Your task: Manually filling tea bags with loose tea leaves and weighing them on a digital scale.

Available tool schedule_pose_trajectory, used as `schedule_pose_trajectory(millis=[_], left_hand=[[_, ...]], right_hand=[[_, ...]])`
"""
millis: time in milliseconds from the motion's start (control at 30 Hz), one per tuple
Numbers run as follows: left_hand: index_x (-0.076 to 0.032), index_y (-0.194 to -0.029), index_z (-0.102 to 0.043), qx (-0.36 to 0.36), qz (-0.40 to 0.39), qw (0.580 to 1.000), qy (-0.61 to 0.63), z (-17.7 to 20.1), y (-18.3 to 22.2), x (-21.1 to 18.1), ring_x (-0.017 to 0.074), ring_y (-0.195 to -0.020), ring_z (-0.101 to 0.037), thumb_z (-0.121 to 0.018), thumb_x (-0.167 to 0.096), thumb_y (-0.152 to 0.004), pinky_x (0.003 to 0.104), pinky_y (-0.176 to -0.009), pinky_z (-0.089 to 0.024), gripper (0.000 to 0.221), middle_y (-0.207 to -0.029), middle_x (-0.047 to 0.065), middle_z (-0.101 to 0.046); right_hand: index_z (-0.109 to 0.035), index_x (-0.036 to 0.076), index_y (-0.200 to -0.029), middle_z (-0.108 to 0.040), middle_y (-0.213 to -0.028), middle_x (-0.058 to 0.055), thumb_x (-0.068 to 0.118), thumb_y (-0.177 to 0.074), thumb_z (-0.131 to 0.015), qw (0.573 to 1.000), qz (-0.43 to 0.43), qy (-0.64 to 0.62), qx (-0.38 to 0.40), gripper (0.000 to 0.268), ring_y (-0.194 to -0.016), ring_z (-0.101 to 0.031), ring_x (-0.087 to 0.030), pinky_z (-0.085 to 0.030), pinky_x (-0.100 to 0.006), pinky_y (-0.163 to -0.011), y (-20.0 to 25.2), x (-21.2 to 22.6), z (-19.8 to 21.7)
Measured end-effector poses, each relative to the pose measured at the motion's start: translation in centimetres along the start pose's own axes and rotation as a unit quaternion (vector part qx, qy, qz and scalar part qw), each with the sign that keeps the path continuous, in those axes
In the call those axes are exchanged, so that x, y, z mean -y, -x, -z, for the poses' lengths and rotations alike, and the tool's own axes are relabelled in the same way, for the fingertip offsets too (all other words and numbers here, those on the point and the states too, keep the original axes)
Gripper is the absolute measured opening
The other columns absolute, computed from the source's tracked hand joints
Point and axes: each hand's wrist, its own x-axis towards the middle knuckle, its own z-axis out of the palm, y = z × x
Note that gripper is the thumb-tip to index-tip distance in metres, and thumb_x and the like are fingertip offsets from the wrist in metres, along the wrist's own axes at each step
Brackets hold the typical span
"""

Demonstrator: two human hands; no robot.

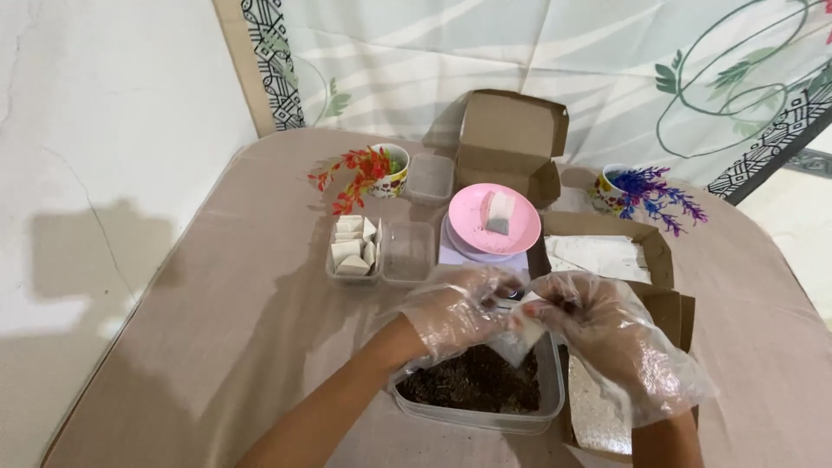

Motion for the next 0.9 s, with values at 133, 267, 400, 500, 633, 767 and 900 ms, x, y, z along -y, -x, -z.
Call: schedule_pose_trajectory(millis=[133,267,400,500,633,767,900], left_hand=[[-0.028,-0.099,-0.074,-0.014,-0.006,0.996,-0.087,-0.6,-0.7,0.9,0.0189,-0.091,-0.071,-0.062,-0.036,-0.091,0.039,-0.074,-0.054,0.017,-0.096,-0.003,-0.077],[-0.026,-0.078,-0.07,-0.059,-0.077,0.995,-0.003,-1.5,-1.9,3.0,0.0084,-0.07,-0.063,-0.061,-0.043,-0.088,0.031,-0.063,-0.047,0.022,-0.072,-0.01,-0.067],[-0.022,-0.078,-0.075,-0.086,-0.098,0.991,0.002,-1.0,-1.9,3.0,0.0118,-0.069,-0.068,-0.067,-0.036,-0.087,0.03,-0.068,-0.055,0.018,-0.073,-0.005,-0.072],[-0.02,-0.101,-0.079,-0.092,-0.051,0.992,0.075,-0.3,-1.8,3.5,0.0135,-0.087,-0.076,-0.072,-0.035,-0.088,0.028,-0.084,-0.063,0.021,-0.098,-0.001,-0.081],[-0.01,-0.099,-0.075,-0.169,-0.177,0.951,0.187,0.3,-2.5,5.5,0.0159,-0.087,-0.073,-0.063,-0.032,-0.096,0.028,-0.079,-0.058,0.026,-0.096,0.005,-0.077],[-0.011,-0.101,-0.073,-0.182,-0.138,0.959,0.166,1.8,-0.3,3.3,0.0145,-0.087,-0.067,-0.056,-0.04,-0.097,0.031,-0.078,-0.053,0.034,-0.094,0.002,-0.073],[-0.017,-0.102,-0.075,-0.204,-0.115,0.96,0.154,2.5,0.0,3.4,0.0109,-0.089,-0.07,-0.059,-0.041,-0.096,0.027,-0.081,-0.053,0.03,-0.096,-0.002,-0.076]], right_hand=[[-0.084,0.013,-0.098,-0.085,-0.088,-0.003,0.019,-0.089,-0.076,0.999,0.034,-0.025,-0.013,0.014,-0.084,-0.075,-0.015,-0.058,-0.029,-0.079,-1.0,-1.2,-0.1],[-0.07,0.02,-0.134,-0.086,-0.103,-0.008,0.019,-0.092,-0.073,0.995,-0.08,0.042,0.04,0.042,-0.088,-0.079,-0.018,-0.069,-0.028,-0.079,0.6,2.4,0.2],[-0.082,0.01,-0.101,-0.081,-0.088,-0.009,0.014,-0.096,-0.074,0.996,-0.087,-0.034,0.007,0.011,-0.078,-0.069,-0.019,-0.059,-0.03,-0.067,0.1,1.3,-0.4],[-0.08,-0.008,-0.095,-0.078,-0.078,-0.023,-0.002,-0.096,-0.072,0.977,-0.032,-0.21,0.026,0.009,-0.062,-0.062,-0.025,-0.051,-0.032,-0.054,-0.9,-0.7,-0.2],[-0.086,0.013,-0.089,-0.08,-0.08,-0.004,0.019,-0.097,-0.07,0.998,0.007,0.045,0.039,0.019,-0.071,-0.065,-0.014,-0.054,-0.026,-0.065,-1.5,-0.4,-0.6],[-0.066,0.011,-0.071,-0.055,-0.063,-0.003,0.022,-0.1,-0.069,0.989,0.075,0.02,0.122,0.031,-0.055,-0.044,-0.014,-0.05,-0.026,-0.058,-6.3,-6.1,-2.3],[-0.077,0.009,-0.083,-0.079,-0.076,-0.004,0.022,-0.103,-0.063,0.993,-0.007,0.12,0.02,0.028,-0.045,-0.047,-0.008,-0.044,-0.019,-0.041,-7.5,-0.9,-3.0]])
